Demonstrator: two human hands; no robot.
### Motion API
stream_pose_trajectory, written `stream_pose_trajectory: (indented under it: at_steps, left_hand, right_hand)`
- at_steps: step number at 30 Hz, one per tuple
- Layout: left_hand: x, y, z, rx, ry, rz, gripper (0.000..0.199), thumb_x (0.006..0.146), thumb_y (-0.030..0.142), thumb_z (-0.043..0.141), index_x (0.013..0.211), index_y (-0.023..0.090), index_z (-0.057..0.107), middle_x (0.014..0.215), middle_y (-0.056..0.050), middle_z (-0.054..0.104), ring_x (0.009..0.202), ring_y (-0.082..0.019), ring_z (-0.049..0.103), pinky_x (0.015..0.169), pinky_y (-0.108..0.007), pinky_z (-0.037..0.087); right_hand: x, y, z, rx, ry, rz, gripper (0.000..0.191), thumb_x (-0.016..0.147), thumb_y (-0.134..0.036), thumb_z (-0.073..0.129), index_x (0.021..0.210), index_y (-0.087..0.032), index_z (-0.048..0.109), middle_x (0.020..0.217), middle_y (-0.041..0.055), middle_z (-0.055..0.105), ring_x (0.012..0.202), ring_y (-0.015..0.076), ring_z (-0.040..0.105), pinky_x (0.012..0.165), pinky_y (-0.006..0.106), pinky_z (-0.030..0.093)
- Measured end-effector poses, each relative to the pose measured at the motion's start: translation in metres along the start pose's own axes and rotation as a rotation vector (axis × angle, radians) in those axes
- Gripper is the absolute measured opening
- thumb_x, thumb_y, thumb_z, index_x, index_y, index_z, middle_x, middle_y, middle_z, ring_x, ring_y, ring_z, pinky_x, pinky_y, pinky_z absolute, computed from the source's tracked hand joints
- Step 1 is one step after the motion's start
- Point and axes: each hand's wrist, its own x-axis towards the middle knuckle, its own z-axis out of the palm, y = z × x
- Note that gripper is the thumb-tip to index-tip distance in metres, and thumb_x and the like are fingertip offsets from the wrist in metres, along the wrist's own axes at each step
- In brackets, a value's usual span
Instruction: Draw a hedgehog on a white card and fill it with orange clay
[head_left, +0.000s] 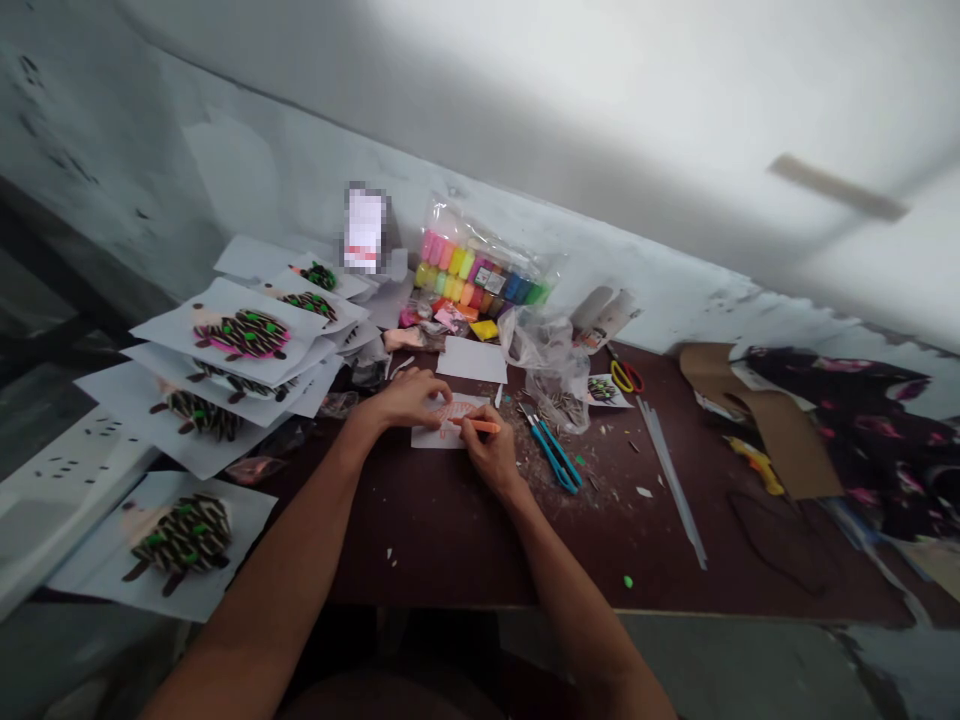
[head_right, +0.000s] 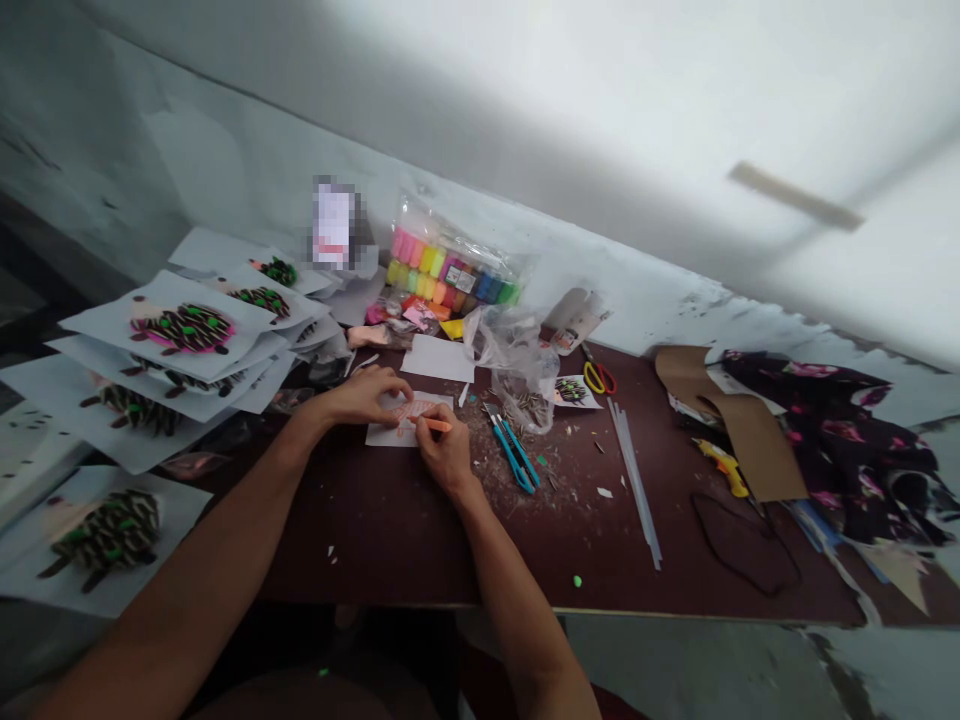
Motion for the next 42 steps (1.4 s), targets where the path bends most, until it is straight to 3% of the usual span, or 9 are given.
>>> stream_pose_trajectory:
  at_steps: [6, 18, 42]
  left_hand:
    - [0.0, -0.0009, 0.0006, 0.0, 0.01, 0.006, 0.04, 0.067, 0.038, 0.07, 0.106, 0.03, 0.072, 0.102, -0.003, 0.063, 0.101, -0.026, 0.054, 0.091, -0.035, 0.038]
    - [-0.0001, 0.0017, -0.001, 0.023, -0.007, -0.008, 0.039, 0.069, 0.037, 0.066, 0.107, 0.028, 0.071, 0.102, -0.004, 0.064, 0.102, -0.026, 0.055, 0.092, -0.035, 0.039]
    - [0.001, 0.0009, -0.0012, 0.025, -0.019, -0.011, 0.041, 0.068, 0.036, 0.067, 0.108, 0.028, 0.072, 0.103, -0.004, 0.064, 0.103, -0.027, 0.055, 0.091, -0.036, 0.038]
  right_hand:
    - [0.0002, 0.0043, -0.0004, -0.064, 0.138, 0.051, 0.017, 0.085, -0.034, 0.053, 0.074, -0.022, 0.057, 0.072, 0.0018, 0.068, 0.061, 0.0151, 0.06, 0.058, 0.025, 0.042]
    - [0.0014, 0.0057, 0.0006, -0.071, 0.066, 0.059, 0.021, 0.085, -0.04, 0.053, 0.078, -0.021, 0.058, 0.069, -0.0002, 0.064, 0.059, 0.0144, 0.058, 0.058, 0.024, 0.04]
    - [0.0007, 0.0053, 0.0, -0.09, 0.073, 0.066, 0.016, 0.084, -0.035, 0.052, 0.074, -0.022, 0.054, 0.066, -0.0004, 0.064, 0.057, 0.0142, 0.058, 0.055, 0.024, 0.04]
